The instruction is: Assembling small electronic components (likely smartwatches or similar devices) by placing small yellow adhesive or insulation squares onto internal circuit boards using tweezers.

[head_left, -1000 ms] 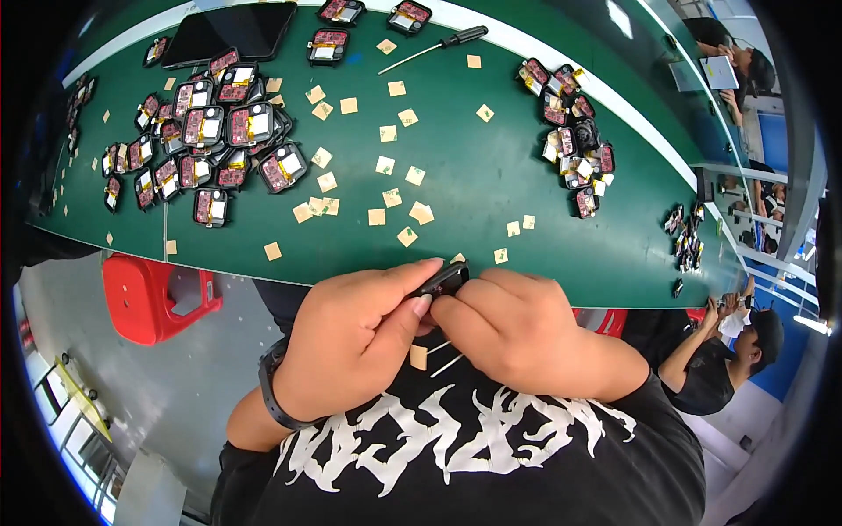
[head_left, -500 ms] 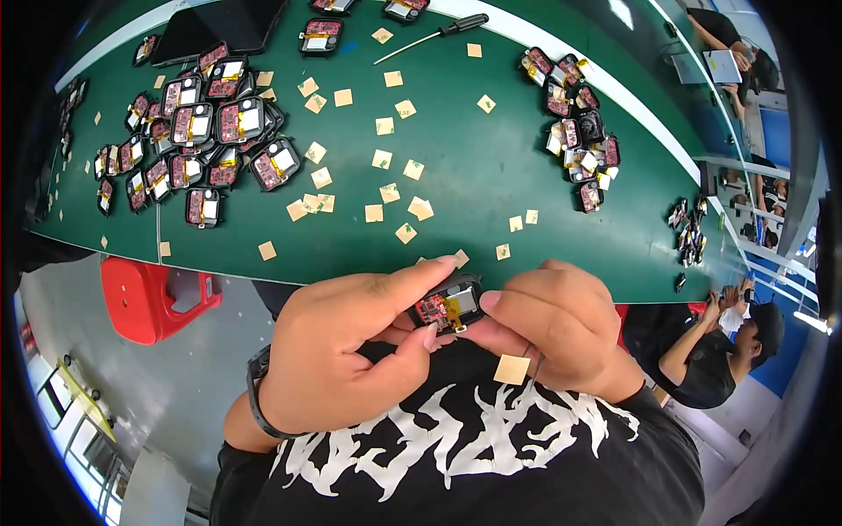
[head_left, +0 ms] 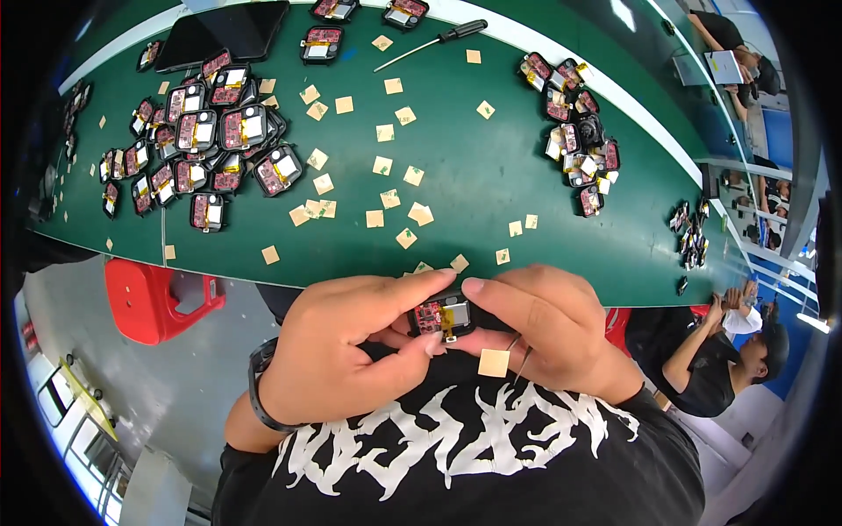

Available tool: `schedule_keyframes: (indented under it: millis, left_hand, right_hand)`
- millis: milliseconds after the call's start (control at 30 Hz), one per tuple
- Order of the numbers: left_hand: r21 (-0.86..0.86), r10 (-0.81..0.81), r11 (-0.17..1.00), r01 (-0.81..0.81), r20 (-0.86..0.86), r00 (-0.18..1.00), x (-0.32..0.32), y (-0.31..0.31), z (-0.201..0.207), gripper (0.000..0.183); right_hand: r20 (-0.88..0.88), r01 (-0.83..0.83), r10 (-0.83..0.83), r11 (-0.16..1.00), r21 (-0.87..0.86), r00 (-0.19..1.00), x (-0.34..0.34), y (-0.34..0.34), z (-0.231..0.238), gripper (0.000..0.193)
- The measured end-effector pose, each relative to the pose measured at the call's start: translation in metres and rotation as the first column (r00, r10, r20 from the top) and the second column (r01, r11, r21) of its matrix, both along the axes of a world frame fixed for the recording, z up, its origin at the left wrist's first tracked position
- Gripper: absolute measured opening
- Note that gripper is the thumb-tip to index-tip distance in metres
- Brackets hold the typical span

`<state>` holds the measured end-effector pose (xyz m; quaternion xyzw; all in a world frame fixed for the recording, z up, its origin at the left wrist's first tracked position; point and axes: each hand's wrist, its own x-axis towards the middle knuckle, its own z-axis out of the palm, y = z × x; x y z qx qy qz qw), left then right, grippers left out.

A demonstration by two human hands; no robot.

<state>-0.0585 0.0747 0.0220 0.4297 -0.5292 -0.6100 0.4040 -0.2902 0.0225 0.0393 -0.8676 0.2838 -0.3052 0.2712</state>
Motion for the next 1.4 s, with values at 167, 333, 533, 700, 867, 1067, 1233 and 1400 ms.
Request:
schedule_keyframes:
  millis: [167, 333, 533, 700, 867, 1067, 1233, 1400]
  left_hand:
    - [0.222, 0.040, 0.975, -0.008, -0.140, 0.989, -0.004, 0.003, -0.001, 0.040]
    - [0.296, 0.034, 0.955, 0.003, -0.117, 0.993, -0.003, 0.003, 0.001, 0.033]
    - [0.325, -0.021, 0.943, 0.067, -0.143, 0.990, 0.001, -0.001, -0.004, 0.030]
    - [0.438, 0.086, 0.899, 0.011, -0.200, 0.976, 0.003, -0.006, -0.009, 0.029]
    - [0.200, 0.405, 0.885, -0.420, 0.115, 0.907, 0.021, -0.007, -0.015, 0.025]
    - [-0.587, 0.775, 0.628, -0.511, 0.528, 0.346, 0.090, -0.030, -0.033, 0.019]
    - [-0.701, 0.742, 0.643, -0.310, 0.670, 0.025, 0.115, -0.075, -0.024, 0.023]
    - [-0.887, 0.872, 0.456, -0.074, 0.462, -0.158, 0.101, -0.082, -0.018, 0.029]
  right_hand:
    - [-0.001, -0.003, 0.003, 0.998, 0.065, 1.000, 0.000, 0.001, -0.002, 0.043]
    - [0.004, -0.023, 0.023, 0.996, 0.088, 1.000, 0.001, 0.002, -0.007, 0.043]
    - [-0.095, 0.006, 0.014, 0.978, 0.207, 0.995, 0.000, 0.003, -0.010, 0.045]
    - [-0.156, 0.107, -0.051, 0.922, 0.373, 0.986, -0.005, -0.005, -0.006, 0.043]
    - [-0.312, 0.646, -0.577, 0.734, 0.207, 0.755, -0.054, -0.008, -0.022, 0.034]
    - [-0.345, 0.856, -0.831, 0.502, -0.125, 0.437, -0.089, -0.013, -0.043, 0.047]
    - [-0.339, 0.879, -0.833, 0.476, -0.032, 0.438, -0.096, -0.021, -0.058, 0.050]
    - [-0.256, 0.848, -0.809, 0.497, 0.182, 0.529, -0.105, -0.013, -0.069, 0.049]
